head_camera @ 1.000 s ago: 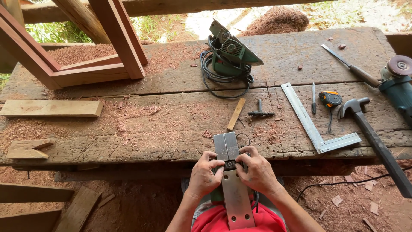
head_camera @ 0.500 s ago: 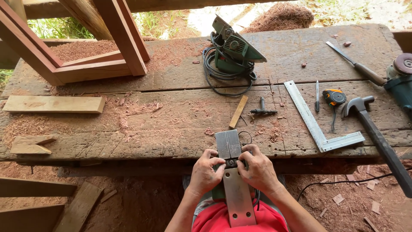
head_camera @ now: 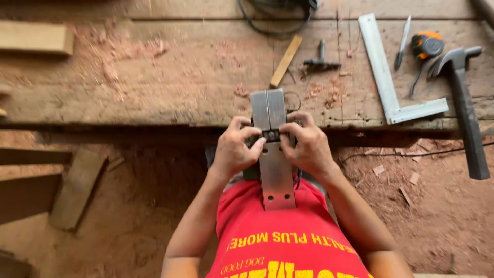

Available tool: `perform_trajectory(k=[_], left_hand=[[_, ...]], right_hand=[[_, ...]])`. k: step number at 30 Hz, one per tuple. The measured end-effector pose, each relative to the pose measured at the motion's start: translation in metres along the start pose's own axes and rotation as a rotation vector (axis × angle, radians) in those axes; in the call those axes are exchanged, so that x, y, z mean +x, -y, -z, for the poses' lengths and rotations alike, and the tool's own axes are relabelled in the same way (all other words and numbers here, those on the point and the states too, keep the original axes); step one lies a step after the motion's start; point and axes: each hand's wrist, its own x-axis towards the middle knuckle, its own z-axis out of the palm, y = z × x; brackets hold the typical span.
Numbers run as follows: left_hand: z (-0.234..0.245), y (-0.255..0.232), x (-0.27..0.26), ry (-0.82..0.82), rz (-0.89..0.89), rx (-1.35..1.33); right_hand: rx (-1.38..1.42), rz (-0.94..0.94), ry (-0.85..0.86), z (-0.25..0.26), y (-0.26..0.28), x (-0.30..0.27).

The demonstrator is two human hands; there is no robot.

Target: The person sits at a wooden workbench adjusting an electric hand planer. They hold the planer, use a metal ruler to check the alignment of its base plate, pick up a small wooden block and small metal parts, and use a screwdriver to loosen and tighten bolts on the planer while repositioning the blade assembly.

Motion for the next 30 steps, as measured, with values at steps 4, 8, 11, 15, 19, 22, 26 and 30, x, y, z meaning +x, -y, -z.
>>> perform_trajectory(k=[4,8,11,15,19,22,26,30], left_hand=[[-0.002,0.005,0.001,0.001,-0.012,0.023],[-0.001,0.001,0.000,0.016,-0.045,0.054],[0.000,0.000,0.000,-0.041,0.020,-0.021],[-0.005,0.005,-0.002,-0.012,-0.026,0.038],[0.005,-0.010,0.003,-0.049,-0.014,-0.009],[-0.005,0.004,-0.002,-0.038,0.023,0.024],[-0.002,-0.003,-0.001,-0.033,-0.055,0.120],[-0.001,-0.003,0.000,-0.023,-0.007,0.045]], right_hand=[[-0.030,0.011,-0.010,-0.003,-0.002,0.000],[-0.036,0.000,-0.011,-0.006,-0.005,-0.001],[0.015,-0.035,0.016,-0.003,-0.003,-0.001],[-0.053,0.005,0.000,-0.007,-0.005,-0.002],[0.005,-0.072,0.027,-0.004,0.000,0.000],[-0.044,0.004,0.005,-0.005,-0.002,-0.001],[-0.076,-0.040,0.009,-0.008,-0.003,-0.002],[-0.055,0.005,0.007,-0.004,0.000,0.000]])
